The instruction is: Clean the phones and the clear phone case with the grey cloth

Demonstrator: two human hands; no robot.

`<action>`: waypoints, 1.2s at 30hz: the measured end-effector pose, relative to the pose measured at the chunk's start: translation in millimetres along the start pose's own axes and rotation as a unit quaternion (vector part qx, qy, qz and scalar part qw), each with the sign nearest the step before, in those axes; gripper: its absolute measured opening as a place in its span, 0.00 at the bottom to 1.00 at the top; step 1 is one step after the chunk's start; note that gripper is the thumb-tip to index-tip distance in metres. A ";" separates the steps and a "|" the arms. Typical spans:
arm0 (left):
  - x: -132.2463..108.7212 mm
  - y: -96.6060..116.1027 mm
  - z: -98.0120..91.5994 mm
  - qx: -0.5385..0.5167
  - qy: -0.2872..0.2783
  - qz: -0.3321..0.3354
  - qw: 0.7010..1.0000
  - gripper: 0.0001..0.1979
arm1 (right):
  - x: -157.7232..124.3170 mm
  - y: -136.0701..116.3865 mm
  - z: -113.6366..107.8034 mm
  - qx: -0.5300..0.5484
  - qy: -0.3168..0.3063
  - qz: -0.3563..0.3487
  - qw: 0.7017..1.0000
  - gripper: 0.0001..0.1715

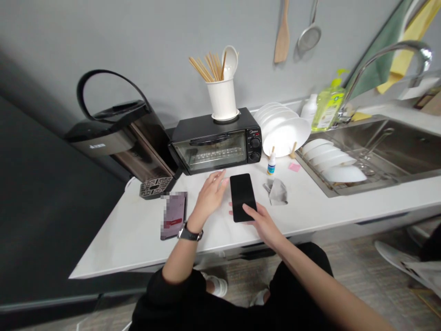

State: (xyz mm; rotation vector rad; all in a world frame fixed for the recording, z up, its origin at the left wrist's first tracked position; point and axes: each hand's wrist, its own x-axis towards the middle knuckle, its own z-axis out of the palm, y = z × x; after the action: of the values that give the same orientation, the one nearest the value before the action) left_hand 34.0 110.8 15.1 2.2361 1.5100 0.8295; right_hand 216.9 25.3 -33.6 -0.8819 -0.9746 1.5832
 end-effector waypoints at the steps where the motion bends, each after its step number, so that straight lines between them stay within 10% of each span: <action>1: 8.8 -11.9 0.4 0.077 -0.025 -0.010 0.997 0.26 | 1.6 0.7 -5.9 0.010 0.005 0.020 1.000 0.33; 6: 2.5 -29.7 6.9 0.212 -0.132 0.036 0.968 0.19 | 2.2 0.1 -40.0 -0.040 -0.004 0.025 0.999 0.35; 14: -87.8 34.7 37.5 0.235 -0.043 -0.018 0.971 0.23 | -2.4 -0.4 -54.4 -0.018 0.041 0.058 0.997 0.49; 21: -102.5 31.6 60.7 0.098 0.046 -0.010 0.994 0.15 | 19.7 2.8 -33.0 -0.167 0.022 0.066 0.983 0.46; 23: -105.2 26.4 61.7 0.062 0.052 0.005 0.997 0.15 | 20.7 -1.2 -26.7 -0.341 0.045 0.013 0.939 0.36; 27: -108.7 21.6 61.2 0.036 0.042 -0.007 0.998 0.12 | 13.4 -7.6 -16.9 -0.642 0.104 -0.089 0.755 0.26; 29: -108.9 19.9 60.2 0.028 0.046 -0.022 0.998 0.12 | 13.6 -7.4 -17.6 -0.673 0.098 -0.123 0.722 0.26; 36: -111.0 6.6 47.6 -0.025 0.031 -0.057 0.998 0.25 | 72.9 -2.0 -43.7 -0.572 -0.030 -0.227 0.788 0.30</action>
State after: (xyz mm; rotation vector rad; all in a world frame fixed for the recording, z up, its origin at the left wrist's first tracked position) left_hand 38.1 9.1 -50.2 2.0848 1.6097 0.8992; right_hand 242.6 103.7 -54.0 -1.2328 -2.0771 0.4730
